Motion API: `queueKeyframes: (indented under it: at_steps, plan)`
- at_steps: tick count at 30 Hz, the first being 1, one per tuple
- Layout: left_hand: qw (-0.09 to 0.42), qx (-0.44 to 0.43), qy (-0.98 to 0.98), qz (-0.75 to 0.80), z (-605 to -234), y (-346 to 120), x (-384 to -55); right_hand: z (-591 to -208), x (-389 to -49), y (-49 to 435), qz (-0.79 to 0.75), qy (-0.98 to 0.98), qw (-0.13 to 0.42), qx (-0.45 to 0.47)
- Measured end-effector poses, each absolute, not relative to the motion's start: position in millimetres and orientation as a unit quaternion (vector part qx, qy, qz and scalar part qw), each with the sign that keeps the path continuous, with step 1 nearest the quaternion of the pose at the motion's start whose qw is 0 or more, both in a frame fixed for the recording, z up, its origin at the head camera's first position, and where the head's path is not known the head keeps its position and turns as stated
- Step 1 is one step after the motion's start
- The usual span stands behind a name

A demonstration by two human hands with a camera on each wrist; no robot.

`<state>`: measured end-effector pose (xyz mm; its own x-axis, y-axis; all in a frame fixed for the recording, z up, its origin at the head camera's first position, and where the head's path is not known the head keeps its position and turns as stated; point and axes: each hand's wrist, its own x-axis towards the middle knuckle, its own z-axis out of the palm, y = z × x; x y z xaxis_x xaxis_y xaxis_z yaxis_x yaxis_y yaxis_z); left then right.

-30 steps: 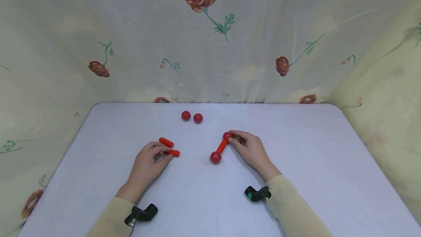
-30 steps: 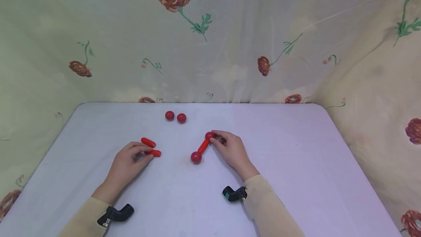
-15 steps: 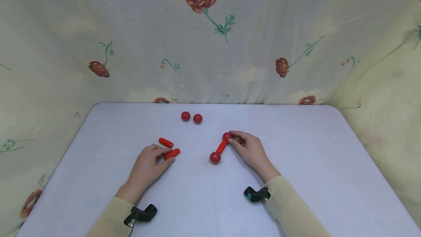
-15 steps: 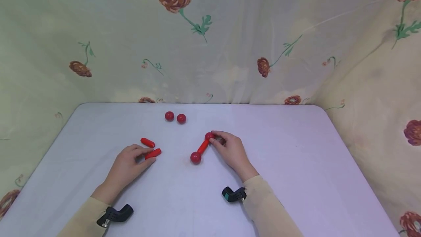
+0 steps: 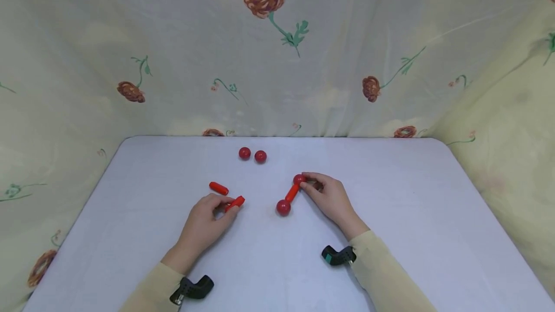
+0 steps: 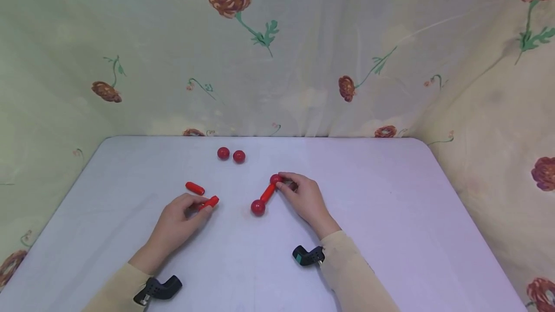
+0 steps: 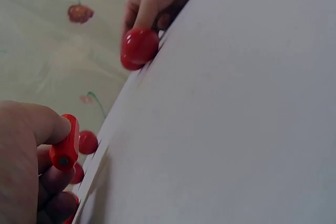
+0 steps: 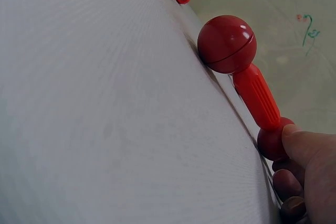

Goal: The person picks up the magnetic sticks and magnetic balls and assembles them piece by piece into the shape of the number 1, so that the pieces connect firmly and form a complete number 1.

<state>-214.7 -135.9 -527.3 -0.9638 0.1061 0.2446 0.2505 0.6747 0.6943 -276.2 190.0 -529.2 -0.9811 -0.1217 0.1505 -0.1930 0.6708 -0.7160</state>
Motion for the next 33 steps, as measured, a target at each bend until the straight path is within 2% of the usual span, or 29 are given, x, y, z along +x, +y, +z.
queueKeyframes:
  at_steps: [5, 33]
  plan:
    - [0.078, -0.111, -0.909, -0.394, -524.3, -123.4, -209.1, -528.8, -276.8, 189.9, 0.394, -0.914, 0.044, 0.086]
    - [0.074, -0.125, -0.918, -0.369, -522.2, -79.5, -195.6, -529.0, -276.3, 189.4, 0.396, -0.913, 0.048, 0.083]
